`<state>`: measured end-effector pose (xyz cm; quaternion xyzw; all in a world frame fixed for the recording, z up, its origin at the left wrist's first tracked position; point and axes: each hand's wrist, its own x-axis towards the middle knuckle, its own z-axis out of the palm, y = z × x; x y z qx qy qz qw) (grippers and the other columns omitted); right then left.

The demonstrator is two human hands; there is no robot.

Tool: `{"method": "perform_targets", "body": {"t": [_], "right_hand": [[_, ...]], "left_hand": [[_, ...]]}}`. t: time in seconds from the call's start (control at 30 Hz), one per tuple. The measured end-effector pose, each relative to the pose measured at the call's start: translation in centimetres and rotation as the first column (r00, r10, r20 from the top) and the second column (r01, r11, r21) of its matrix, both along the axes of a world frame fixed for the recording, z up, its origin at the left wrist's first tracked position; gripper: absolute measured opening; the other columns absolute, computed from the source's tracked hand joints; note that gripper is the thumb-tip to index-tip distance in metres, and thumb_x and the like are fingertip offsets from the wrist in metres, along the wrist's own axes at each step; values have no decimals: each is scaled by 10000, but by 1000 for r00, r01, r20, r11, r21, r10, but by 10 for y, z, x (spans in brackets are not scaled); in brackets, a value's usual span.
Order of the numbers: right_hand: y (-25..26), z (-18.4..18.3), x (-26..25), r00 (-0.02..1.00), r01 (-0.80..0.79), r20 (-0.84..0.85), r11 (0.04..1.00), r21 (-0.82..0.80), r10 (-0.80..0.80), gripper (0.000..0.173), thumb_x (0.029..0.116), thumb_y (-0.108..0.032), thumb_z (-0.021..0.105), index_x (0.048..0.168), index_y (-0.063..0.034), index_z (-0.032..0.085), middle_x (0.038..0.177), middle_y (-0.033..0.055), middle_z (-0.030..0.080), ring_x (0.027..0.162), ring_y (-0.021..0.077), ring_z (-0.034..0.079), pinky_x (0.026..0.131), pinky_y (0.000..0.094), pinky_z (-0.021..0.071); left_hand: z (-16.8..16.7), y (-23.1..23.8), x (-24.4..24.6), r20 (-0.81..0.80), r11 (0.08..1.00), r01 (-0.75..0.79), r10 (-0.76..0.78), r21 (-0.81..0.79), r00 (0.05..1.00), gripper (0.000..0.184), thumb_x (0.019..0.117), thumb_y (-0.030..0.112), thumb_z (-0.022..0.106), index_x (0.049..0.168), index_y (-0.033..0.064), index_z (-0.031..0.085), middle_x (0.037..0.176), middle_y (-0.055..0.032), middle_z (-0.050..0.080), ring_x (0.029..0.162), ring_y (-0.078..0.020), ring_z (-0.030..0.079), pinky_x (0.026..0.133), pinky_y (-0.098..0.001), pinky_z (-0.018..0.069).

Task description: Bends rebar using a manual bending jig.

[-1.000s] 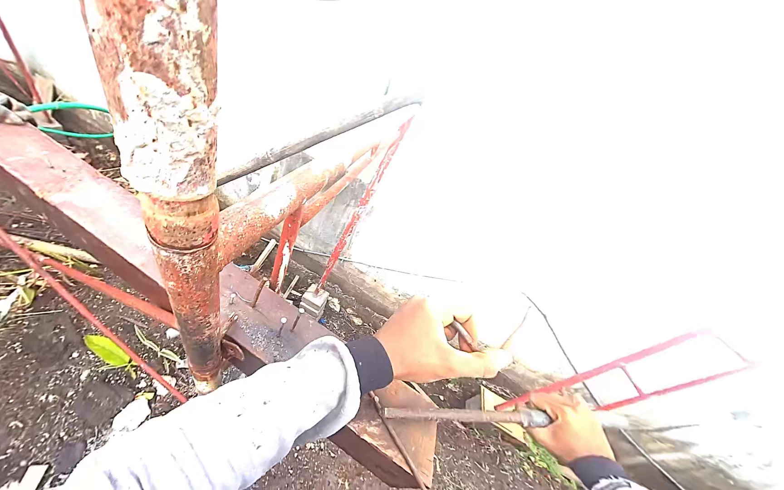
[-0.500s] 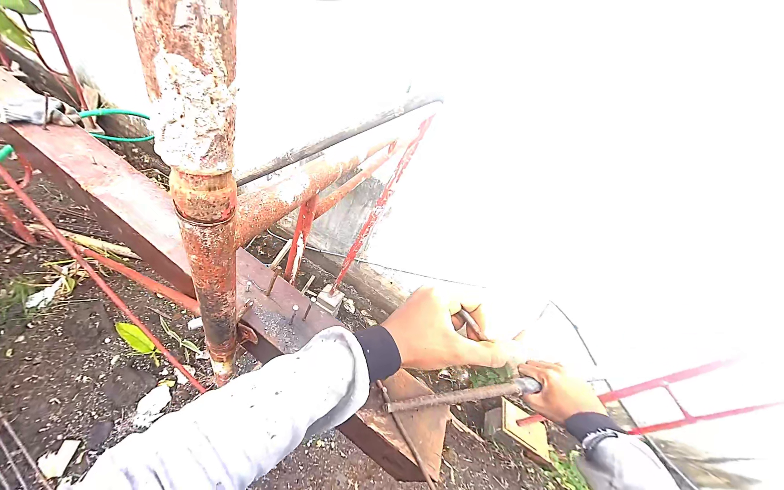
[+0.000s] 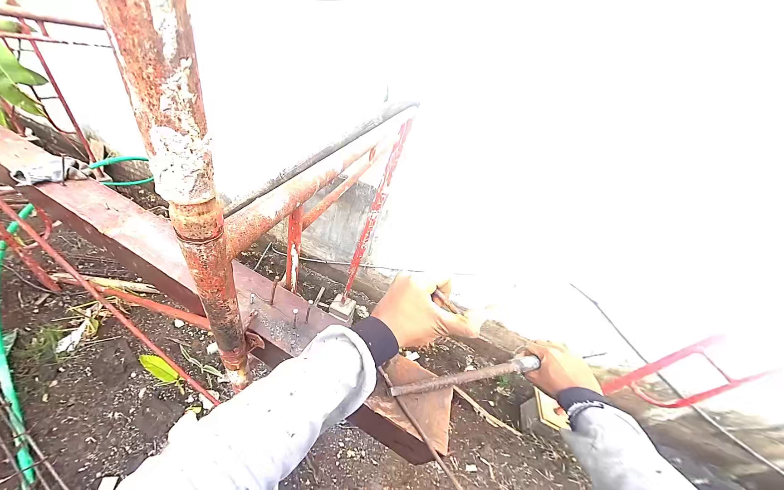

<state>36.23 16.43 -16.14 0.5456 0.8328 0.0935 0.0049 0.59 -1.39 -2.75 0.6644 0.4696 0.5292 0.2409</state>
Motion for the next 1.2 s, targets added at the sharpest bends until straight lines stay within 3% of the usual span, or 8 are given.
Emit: {"method": "perform_targets", "body": {"t": [0.33, 0.5, 0.6, 0.67, 0.77, 0.87, 1.1, 1.2], "right_hand": [[-48, 24, -7, 978, 208, 7, 976, -63, -208, 274, 858, -325, 818, 957, -76, 764, 1045, 129, 746, 1123, 342, 667, 1053, 533, 467], [-94, 16, 9, 956, 292, -25, 956, -12, -292, 276, 817, -326, 840, 887, -73, 752, 992, 132, 747, 1085, 350, 678, 1027, 540, 480], [-146, 14, 15, 918, 393, -66, 920, -4, -392, 276, 826, -303, 833, 919, -53, 763, 1013, 152, 747, 1107, 374, 668, 1051, 559, 462], [-182, 14, 12, 867, 489, -108, 872, -5, -486, 275, 827, -302, 833, 923, -55, 761, 1028, 166, 744, 1132, 385, 657, 1059, 563, 454], [-246, 13, 2, 763, 636, -116, 770, -40, -636, 291, 853, -310, 804, 995, -60, 768, 1095, 162, 741, 1179, 375, 645, 1089, 548, 441], [-306, 11, -18, 688, 719, -124, 695, -13, -715, 262, 851, -277, 806, 979, -53, 762, 1058, 148, 747, 1146, 357, 662, 1082, 525, 437], [-415, 5, -93, 452, 879, -176, 470, -79, -874, 265, 907, -294, 748, 997, -44, 753, 1061, 166, 745, 1131, 373, 668, 1044, 551, 452], [-447, -8, -125, 400, 908, -200, 417, -45, -894, 256, 907, -314, 742, 945, -61, 742, 974, 159, 746, 1049, 368, 693, 973, 553, 483]], "left_hand": [[-6, 5, -5, 50, 999, -27, 25, 40, 998, 393, 752, 108, 851, 650, 139, 473, 551, 51, 419, 480, -49, 376, 472, -226, 314], [-3, 7, -6, 49, 1000, -11, 9, 29, 999, 389, 755, 156, 888, 672, 124, 509, 578, 33, 471, 506, -69, 429, 502, -250, 366], [-6, 6, -6, 57, 1000, 4, -5, 14, 998, 357, 730, 137, 891, 702, 113, 536, 604, 22, 495, 535, -80, 462, 530, -274, 399], [-5, 5, -8, 57, 1000, 7, -7, 7, 998, 328, 721, 115, 889, 729, 103, 561, 614, 17, 513, 542, -80, 480, 536, -279, 420], [-2, 2, -7, 44, 1000, 21, -22, 22, 999, 401, 731, 68, 879, 707, 113, 482, 616, 25, 460, 547, -79, 444, 539, -274, 399], [-1, -1, -8, 42, 997, 33, -36, 64, 998, 410, 724, 43, 877, 707, 108, 473, 616, 29, 460, 549, -75, 448, 549, -273, 404], [1, -5, -15, -8, 989, 119, -118, 91, 993, 324, 786, 123, 872, 780, 50, 556, 663, -3, 504, 599, -98, 478, 608, -306, 442], [0, -1, -17, -34, 986, 141, -138, 93, 990, 318, 806, 179, 869, 803, 51, 578, 681, -10, 514, 621, -116, 493, 630, -336, 450]]}}
